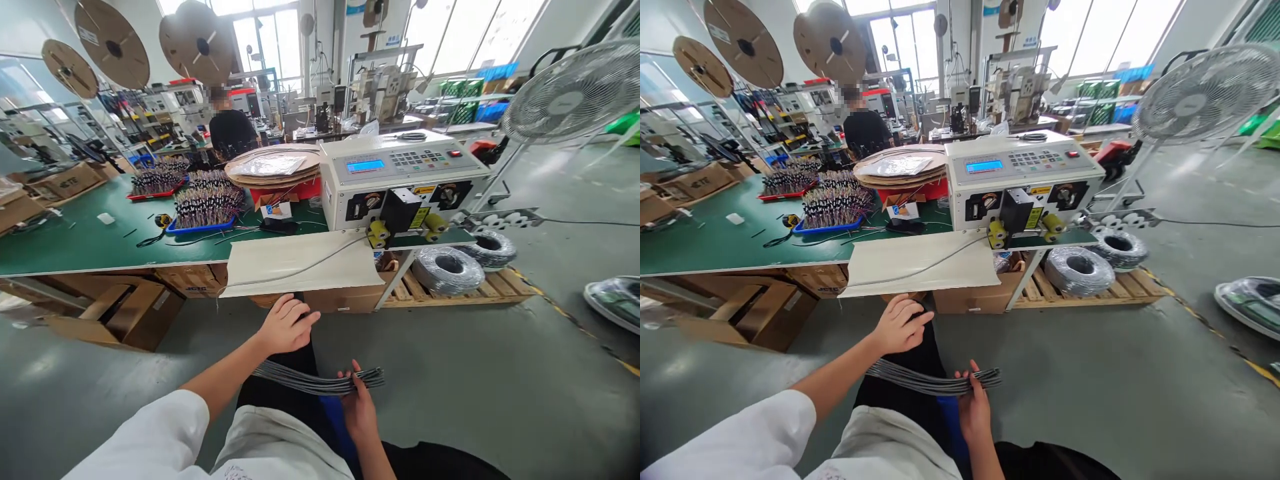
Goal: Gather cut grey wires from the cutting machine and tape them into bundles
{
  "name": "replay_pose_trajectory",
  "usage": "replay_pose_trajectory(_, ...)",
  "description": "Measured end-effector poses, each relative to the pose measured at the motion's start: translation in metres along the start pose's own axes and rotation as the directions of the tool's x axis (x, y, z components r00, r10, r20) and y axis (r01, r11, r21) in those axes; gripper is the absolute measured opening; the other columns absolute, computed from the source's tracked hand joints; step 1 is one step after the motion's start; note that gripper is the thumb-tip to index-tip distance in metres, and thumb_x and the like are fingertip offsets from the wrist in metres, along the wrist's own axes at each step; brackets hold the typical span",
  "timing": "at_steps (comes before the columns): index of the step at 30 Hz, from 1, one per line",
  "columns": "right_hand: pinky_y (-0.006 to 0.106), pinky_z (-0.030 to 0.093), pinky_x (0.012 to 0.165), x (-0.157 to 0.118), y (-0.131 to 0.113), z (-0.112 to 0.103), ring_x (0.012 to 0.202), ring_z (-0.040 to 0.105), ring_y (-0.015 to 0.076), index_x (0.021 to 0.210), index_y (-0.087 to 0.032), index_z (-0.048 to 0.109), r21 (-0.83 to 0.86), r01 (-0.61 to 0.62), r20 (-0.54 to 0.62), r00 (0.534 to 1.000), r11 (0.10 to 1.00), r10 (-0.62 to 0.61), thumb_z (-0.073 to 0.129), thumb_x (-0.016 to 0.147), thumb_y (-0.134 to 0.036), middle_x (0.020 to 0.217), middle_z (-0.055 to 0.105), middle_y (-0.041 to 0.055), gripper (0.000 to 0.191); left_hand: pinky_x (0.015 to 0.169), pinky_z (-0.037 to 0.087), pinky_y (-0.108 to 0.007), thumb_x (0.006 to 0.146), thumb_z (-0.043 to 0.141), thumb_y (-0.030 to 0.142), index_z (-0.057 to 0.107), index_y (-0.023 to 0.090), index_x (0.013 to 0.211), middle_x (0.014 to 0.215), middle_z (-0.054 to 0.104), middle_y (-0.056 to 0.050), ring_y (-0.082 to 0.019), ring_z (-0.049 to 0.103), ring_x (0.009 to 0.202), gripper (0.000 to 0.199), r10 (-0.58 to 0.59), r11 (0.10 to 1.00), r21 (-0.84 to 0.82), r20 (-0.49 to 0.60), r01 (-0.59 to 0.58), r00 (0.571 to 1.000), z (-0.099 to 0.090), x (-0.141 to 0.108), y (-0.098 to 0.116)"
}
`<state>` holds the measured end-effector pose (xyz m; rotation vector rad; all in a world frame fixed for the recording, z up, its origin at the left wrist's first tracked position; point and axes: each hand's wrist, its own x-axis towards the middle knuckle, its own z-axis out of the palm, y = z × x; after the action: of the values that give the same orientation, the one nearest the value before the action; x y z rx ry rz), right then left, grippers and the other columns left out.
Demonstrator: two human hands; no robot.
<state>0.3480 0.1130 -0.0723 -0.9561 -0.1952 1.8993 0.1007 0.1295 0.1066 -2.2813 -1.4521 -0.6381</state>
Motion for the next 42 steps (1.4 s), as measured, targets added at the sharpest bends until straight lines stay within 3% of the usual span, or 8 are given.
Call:
replay_pose_trajectory(6,0.036,0.057,0.082,0.000,0.002,-0.007,0.086,0.070,0.0185,0.104,-0.032,0.069,0.005,0.009,0.006,1.000,1.000,-0.009,0.081,0.068,-0.042,0.083,0.068,-0.0042,0.040,0.112,0.031,-0.051,0.093,0.047,0.037,0.046,0.023,0.141,0.132,0.054,-0.013,-0.031,0.045,0.125,0.050,-0.224,0.968,0.110,-0.028,0.226,0.974,-0.008,0.070,-0.014)
replay_pose_trajectory(12,0.035,0.055,0.078,-0.002,0.001,-0.004,0.085,0.069,0.0201,0.098,-0.025,0.071,0.130,-0.051,-0.019,0.998,0.990,0.054,0.085,0.065,-0.040,0.080,0.068,-0.0026,0.038,0.102,0.039,-0.048,0.096,0.038,0.054,0.032,0.020,0.150,0.137,0.049,-0.017,-0.032,0.043,0.126,0.064,-0.336,0.939,0.109,0.072,0.327,0.939,0.005,0.088,-0.026)
replay_pose_trajectory(19,0.031,0.053,0.079,-0.004,-0.003,0.004,0.081,0.067,0.0164,0.102,-0.026,0.074,0.158,-0.073,0.024,0.997,0.985,0.070,0.085,0.067,-0.040,0.075,0.064,-0.0050,0.039,0.099,0.043,-0.045,0.095,0.035,0.059,0.028,0.023,0.152,0.134,0.051,-0.015,-0.032,0.044,0.127,0.067,-0.379,0.923,0.121,0.120,0.365,0.918,0.013,0.075,-0.030)
replay_pose_trajectory(25,0.033,0.053,0.077,-0.001,-0.002,0.002,0.080,0.067,0.0184,0.098,-0.027,0.074,0.145,-0.078,0.010,0.997,0.986,0.077,0.084,0.066,-0.042,0.073,0.063,-0.0041,0.037,0.097,0.043,-0.043,0.096,0.034,0.059,0.021,0.023,0.154,0.140,0.049,-0.014,-0.031,0.045,0.128,0.070,-0.328,0.939,0.165,0.180,0.300,0.927,0.005,0.060,-0.032)
replay_pose_trajectory(31,0.035,0.054,0.081,0.002,0.000,0.000,0.083,0.069,0.0207,0.082,-0.023,0.072,0.171,-0.094,-0.027,0.995,0.981,0.100,0.087,0.061,-0.039,0.075,0.068,-0.0019,0.030,0.086,0.046,-0.039,0.096,0.040,0.056,0.038,0.023,0.145,0.119,0.061,-0.010,-0.026,0.056,0.106,0.059,-0.360,0.928,0.168,0.167,0.334,0.918,-0.008,0.041,-0.044)
replay_pose_trajectory(37,0.033,0.054,0.077,0.000,-0.001,0.003,0.082,0.069,0.0194,0.096,-0.026,0.073,0.153,-0.084,0.013,0.997,0.985,0.083,0.085,0.066,-0.040,0.074,0.067,-0.0036,0.035,0.078,0.045,-0.032,0.097,0.048,0.031,0.062,0.025,0.114,0.093,0.065,-0.004,-0.019,0.059,0.091,0.023,-0.215,0.973,0.096,0.025,0.212,0.976,-0.020,0.016,-0.045)
replay_pose_trajectory(40,0.033,0.053,0.078,-0.001,-0.004,0.006,0.081,0.069,0.0184,0.100,-0.026,0.073,0.144,-0.078,0.042,0.996,0.986,0.073,0.084,0.068,-0.040,0.074,0.069,-0.0039,0.036,0.073,0.044,-0.031,0.093,0.054,0.023,0.061,0.024,0.117,0.088,0.066,-0.004,-0.017,0.059,0.082,0.025,-0.064,0.995,0.078,-0.027,0.066,0.998,-0.024,-0.010,-0.027)
replay_pose_trajectory(42,0.033,0.053,0.080,-0.003,-0.006,0.009,0.083,0.069,0.0190,0.100,-0.025,0.073,0.125,-0.082,0.035,0.996,0.989,0.078,0.084,0.068,-0.040,0.080,0.072,-0.0021,0.037,0.070,0.043,-0.030,0.092,0.057,0.022,0.062,0.024,0.118,0.086,0.066,-0.003,-0.016,0.058,0.078,0.027,0.011,0.998,0.060,0.023,-0.012,1.000,-0.025,-0.030,-0.010)
